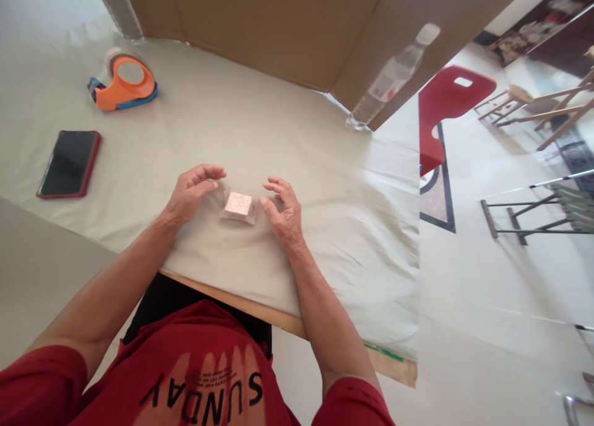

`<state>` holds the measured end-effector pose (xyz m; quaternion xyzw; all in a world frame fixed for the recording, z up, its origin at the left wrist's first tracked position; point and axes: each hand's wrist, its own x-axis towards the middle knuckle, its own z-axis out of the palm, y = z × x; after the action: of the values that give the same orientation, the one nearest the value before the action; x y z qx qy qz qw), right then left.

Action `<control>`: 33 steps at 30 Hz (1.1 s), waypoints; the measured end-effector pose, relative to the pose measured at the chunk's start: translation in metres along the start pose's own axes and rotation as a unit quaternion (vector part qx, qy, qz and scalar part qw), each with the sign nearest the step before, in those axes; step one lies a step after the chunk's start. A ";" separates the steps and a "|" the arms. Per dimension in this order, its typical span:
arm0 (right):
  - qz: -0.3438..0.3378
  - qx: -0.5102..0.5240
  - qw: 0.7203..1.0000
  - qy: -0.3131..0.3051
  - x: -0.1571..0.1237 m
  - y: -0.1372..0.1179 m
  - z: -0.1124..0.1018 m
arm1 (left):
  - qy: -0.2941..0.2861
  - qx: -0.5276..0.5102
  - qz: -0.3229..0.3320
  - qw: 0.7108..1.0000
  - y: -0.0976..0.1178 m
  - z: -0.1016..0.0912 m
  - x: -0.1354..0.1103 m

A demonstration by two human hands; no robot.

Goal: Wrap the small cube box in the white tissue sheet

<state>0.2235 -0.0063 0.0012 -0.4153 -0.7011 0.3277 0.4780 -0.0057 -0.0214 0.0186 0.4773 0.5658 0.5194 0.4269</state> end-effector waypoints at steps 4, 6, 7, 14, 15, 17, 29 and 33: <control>0.012 -0.002 1.000 -0.005 -0.001 0.002 0.003 | -0.008 0.043 -0.024 0.999 0.002 -0.006 -0.001; 0.014 -0.009 1.000 -0.003 -0.001 0.002 0.003 | -0.028 0.061 -0.021 0.997 0.004 -0.007 -0.002; 0.012 -0.013 1.000 -0.004 0.000 0.001 0.002 | -0.045 0.068 -0.014 0.997 0.005 -0.007 -0.003; -0.040 -0.047 0.998 -0.027 0.005 -0.010 -0.001 | -0.168 0.113 0.028 0.979 0.000 -0.007 -0.003; -0.045 -0.055 0.997 -0.036 0.006 -0.011 -0.001 | -0.177 0.117 0.031 0.977 -0.002 -0.008 -0.003; -0.053 -0.075 0.994 -0.064 0.009 -0.014 -0.002 | -0.197 0.123 0.039 0.972 -0.005 -0.009 -0.003; -0.143 -0.283 0.925 -0.210 0.035 -0.029 0.000 | -0.214 0.227 0.124 0.942 -0.011 -0.002 -0.001; -0.169 -0.304 0.918 -0.190 0.039 -0.027 0.009 | -0.209 0.237 0.125 0.940 -0.007 -0.001 -0.003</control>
<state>0.1998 0.0160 0.0366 -0.3456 -0.9043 0.0857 0.2355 -0.0070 -0.0243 0.0116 0.7297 0.5059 0.3080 0.3418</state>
